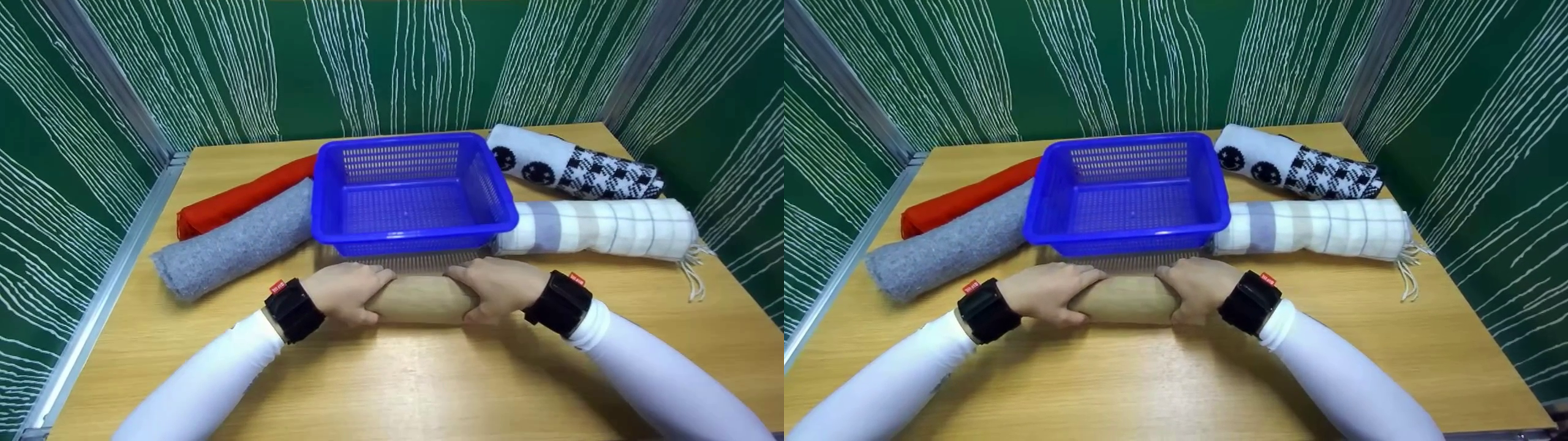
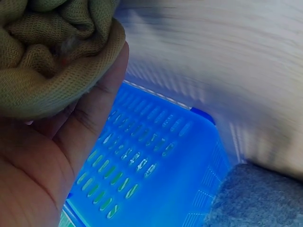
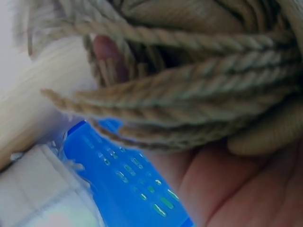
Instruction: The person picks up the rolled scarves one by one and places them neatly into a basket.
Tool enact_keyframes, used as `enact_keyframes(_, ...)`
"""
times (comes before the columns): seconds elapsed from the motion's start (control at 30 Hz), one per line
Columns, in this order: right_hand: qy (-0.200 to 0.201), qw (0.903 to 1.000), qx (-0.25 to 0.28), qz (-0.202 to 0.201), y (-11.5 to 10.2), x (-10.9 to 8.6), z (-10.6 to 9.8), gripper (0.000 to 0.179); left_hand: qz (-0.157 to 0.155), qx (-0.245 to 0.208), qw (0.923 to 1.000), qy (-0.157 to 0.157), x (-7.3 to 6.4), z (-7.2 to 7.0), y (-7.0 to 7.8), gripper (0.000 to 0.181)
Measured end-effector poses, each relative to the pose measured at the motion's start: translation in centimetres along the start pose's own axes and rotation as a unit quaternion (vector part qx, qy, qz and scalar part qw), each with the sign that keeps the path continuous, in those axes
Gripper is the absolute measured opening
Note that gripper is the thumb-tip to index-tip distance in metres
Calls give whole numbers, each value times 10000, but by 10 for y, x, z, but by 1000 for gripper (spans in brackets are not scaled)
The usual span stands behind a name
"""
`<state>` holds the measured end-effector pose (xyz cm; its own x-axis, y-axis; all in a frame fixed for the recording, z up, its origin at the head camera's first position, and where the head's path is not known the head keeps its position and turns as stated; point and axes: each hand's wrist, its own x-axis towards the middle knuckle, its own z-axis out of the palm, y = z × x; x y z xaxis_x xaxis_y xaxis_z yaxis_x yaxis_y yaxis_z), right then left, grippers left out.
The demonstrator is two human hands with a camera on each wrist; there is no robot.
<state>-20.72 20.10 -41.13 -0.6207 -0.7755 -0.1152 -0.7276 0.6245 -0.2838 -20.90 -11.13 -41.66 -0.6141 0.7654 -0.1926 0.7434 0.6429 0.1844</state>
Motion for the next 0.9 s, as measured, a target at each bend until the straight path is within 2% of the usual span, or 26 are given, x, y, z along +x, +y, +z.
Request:
enact_keyframes(0.2, -2, 10000, 5, 19, 0, 2, -4, 43, -53, -19, 10000, 12, -1, -3, 0, 62)
enact_keyframes(0.57, 192, 9992, -319, -151, -3, 1, -14, 46, 133, 59, 9998, 169, -5, -14, -1, 64)
enact_keyframes(0.9, 287, 9984, -395, -283, -6, 2, -26, 44, 322, 188, 9986, 375, -9, -26, 0, 60)
